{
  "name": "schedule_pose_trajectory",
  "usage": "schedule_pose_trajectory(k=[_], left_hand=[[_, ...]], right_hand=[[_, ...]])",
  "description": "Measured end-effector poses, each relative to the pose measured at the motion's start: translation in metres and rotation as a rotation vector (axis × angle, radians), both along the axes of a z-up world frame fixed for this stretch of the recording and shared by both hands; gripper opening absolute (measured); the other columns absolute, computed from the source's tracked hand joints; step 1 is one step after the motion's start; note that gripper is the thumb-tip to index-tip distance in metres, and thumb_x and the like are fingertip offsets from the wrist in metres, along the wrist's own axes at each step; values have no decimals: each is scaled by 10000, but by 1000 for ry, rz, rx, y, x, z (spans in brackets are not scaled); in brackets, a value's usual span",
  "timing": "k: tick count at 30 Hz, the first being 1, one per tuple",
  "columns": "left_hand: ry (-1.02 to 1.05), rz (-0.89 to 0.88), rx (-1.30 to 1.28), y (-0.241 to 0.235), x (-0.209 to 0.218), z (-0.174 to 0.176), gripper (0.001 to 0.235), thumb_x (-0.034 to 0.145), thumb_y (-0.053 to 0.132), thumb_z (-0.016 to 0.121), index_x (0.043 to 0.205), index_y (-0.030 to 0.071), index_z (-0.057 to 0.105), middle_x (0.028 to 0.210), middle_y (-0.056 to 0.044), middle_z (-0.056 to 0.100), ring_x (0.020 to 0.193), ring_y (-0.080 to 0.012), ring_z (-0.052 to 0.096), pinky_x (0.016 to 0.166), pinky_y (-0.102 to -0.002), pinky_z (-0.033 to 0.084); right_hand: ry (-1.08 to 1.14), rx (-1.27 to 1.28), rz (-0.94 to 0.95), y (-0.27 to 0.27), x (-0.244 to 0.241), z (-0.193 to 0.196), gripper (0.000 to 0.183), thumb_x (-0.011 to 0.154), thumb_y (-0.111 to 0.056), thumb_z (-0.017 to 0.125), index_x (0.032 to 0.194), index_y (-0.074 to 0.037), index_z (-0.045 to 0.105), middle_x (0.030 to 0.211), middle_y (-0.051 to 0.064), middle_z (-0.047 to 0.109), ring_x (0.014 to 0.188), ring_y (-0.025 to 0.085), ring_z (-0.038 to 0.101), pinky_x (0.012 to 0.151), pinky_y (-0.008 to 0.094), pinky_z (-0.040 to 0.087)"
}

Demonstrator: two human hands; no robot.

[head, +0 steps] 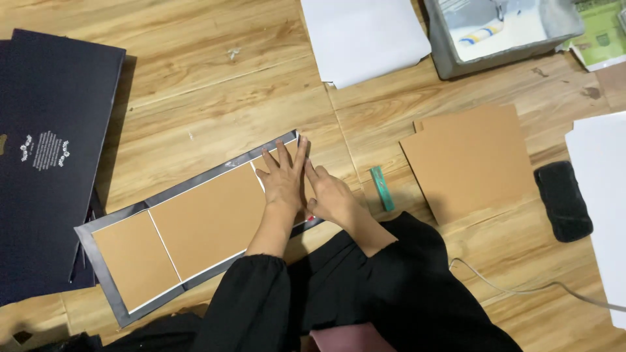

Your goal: Assembling folders by attaching cardboard panels to a paper cover using adhesive and a smoothing tool

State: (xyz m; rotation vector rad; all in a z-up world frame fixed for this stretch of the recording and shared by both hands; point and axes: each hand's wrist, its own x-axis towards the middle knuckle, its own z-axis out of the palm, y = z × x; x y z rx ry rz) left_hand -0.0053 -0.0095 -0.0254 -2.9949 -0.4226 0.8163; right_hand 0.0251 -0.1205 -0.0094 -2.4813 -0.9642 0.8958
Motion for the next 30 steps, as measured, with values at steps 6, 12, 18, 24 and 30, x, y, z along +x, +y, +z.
schedule_pose_trajectory(k=[6,12,18,24,30], left_hand=[[-27,0,90,-3,-1,25,1418,416,476,861,1414,228,-116,1439,-137,150,1276,-415,208,869,-549,406],[-55,-27,103,15,15,16,1470,252,552,854,1420,143,62,1310,-39,289,1112,-320,367,692,-436,498],[-67,-37,159,7,16,39,1197,410,234,844,1397,197,168,1220,-55,293,1011,-333,367,495,-387,498],[-57,-37,151,11,20,24,1271,328,267,857,1379,186,146,1205,-54,260,1008,-336,331,519,-411,504],[-106,-44,96,20,17,6,1428,208,561,855,1385,173,147,1238,-27,271,1067,-308,355,623,-412,560]], right_hand=[[61,94,-176,-5,-1,23,785,725,-208,590,1397,-60,212,1084,177,460,997,400,535,850,500,453],[73,192,-404,-13,19,-18,732,701,-274,697,1343,-168,361,855,35,530,804,226,593,737,381,470],[72,221,-392,-6,25,-25,708,680,-226,708,1316,-192,400,745,37,535,730,239,599,696,383,470],[71,240,-309,4,27,-29,695,676,-246,681,1316,-251,409,717,28,524,719,241,602,713,401,477],[-23,147,-146,13,27,-22,736,677,-292,643,1353,-229,360,820,65,525,806,315,603,753,460,485]])
